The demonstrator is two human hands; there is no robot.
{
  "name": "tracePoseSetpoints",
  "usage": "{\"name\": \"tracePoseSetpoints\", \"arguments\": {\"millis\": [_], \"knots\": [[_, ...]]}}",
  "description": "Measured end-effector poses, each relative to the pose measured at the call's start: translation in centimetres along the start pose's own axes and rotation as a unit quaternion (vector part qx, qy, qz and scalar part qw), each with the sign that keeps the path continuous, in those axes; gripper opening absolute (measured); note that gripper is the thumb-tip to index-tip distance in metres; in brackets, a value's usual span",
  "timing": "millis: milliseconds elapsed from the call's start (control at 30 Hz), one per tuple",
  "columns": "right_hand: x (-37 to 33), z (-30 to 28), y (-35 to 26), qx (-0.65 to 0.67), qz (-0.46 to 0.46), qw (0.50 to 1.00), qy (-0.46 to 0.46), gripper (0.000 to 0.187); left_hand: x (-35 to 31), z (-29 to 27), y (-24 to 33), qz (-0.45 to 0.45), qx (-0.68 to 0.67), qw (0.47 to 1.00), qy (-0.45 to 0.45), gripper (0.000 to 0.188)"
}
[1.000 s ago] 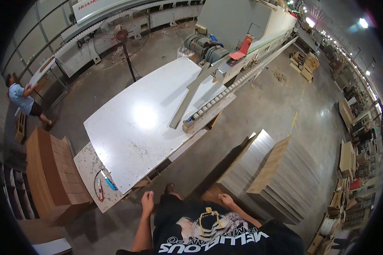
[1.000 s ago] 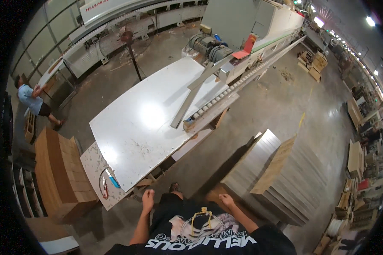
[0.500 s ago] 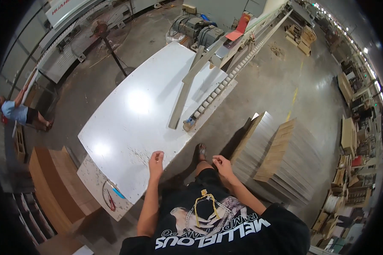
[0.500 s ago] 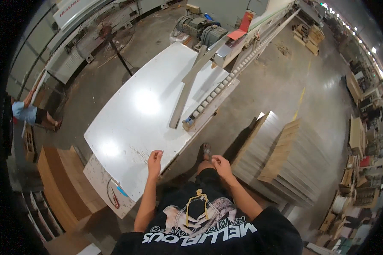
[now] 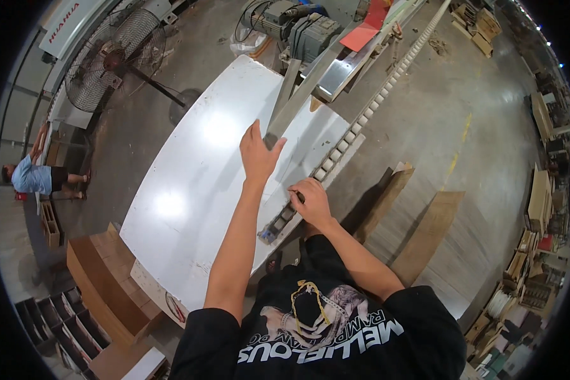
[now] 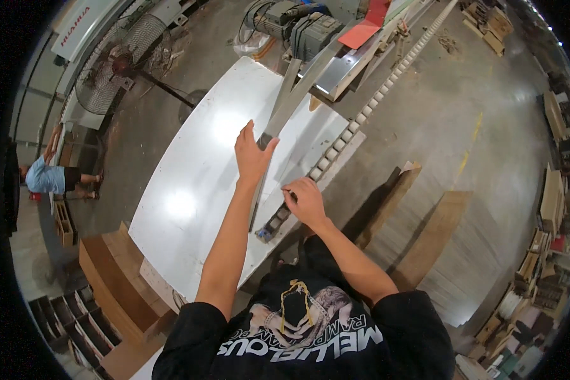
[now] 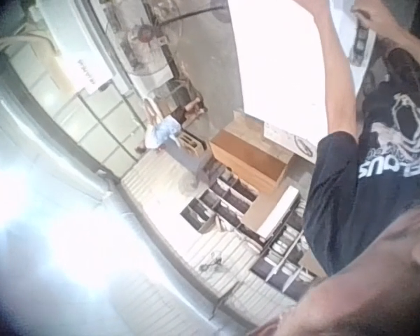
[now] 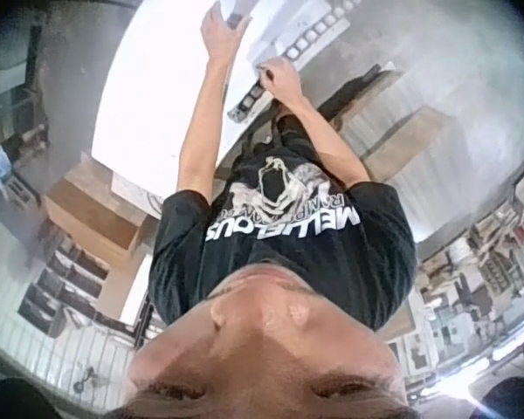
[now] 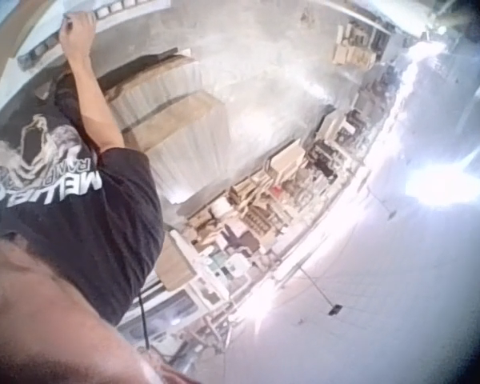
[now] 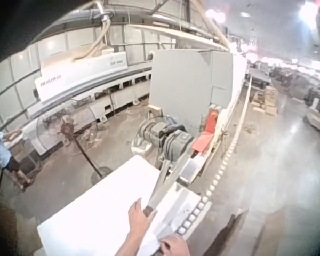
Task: Feeding and processing long wood or laminate strips through an industrial edge-banding or finishing machine.
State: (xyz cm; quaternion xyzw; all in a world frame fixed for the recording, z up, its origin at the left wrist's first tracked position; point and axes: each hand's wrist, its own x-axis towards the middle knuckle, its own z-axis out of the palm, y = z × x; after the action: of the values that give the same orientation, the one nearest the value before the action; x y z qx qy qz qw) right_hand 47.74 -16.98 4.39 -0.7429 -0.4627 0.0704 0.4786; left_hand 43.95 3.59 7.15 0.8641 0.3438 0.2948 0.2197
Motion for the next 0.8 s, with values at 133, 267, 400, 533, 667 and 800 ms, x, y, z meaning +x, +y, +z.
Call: {"name": "tracePoseSetpoints", "arguments": {"millis": [133, 267, 400, 533, 667, 800], "knots": [[4.9, 0.3, 4.8, -0.03, -0.047, 0.996, -0.068, 0.009, 2.9, 4.6, -0.3, -0.14, 0.021, 0.961, -0.239, 0.083], [7.0, 0.1, 7.3, -0.083, -0.017, 0.981, -0.175, 0.016, -2.1, 6.0, -3.9, -0.175, -0.026, 0.963, -0.203, 0.068], [7.2, 0.3, 7.0, -0.132, -0.035, 0.965, -0.226, 0.017, -11.7, 3.1, -7.4, -0.242, -0.053, 0.962, -0.118, 0.058], [7.0, 0.1, 7.0, -0.122, -0.018, 0.967, -0.223, 0.016, -16.8, -0.5, -8.0, -0.313, 0.003, 0.943, -0.11, 0.059], [7.0, 0.3, 6.9, -0.131, -0.021, 0.967, -0.217, 0.015, -19.5, -1.9, -8.6, -0.317, 0.071, 0.942, -0.081, 0.058], [6.9, 0.4, 6.9, -0.13, -0.033, 0.964, -0.232, 0.013, -19.9, -1.5, -9.3, -0.243, 0.129, 0.958, -0.087, 0.056]]}}
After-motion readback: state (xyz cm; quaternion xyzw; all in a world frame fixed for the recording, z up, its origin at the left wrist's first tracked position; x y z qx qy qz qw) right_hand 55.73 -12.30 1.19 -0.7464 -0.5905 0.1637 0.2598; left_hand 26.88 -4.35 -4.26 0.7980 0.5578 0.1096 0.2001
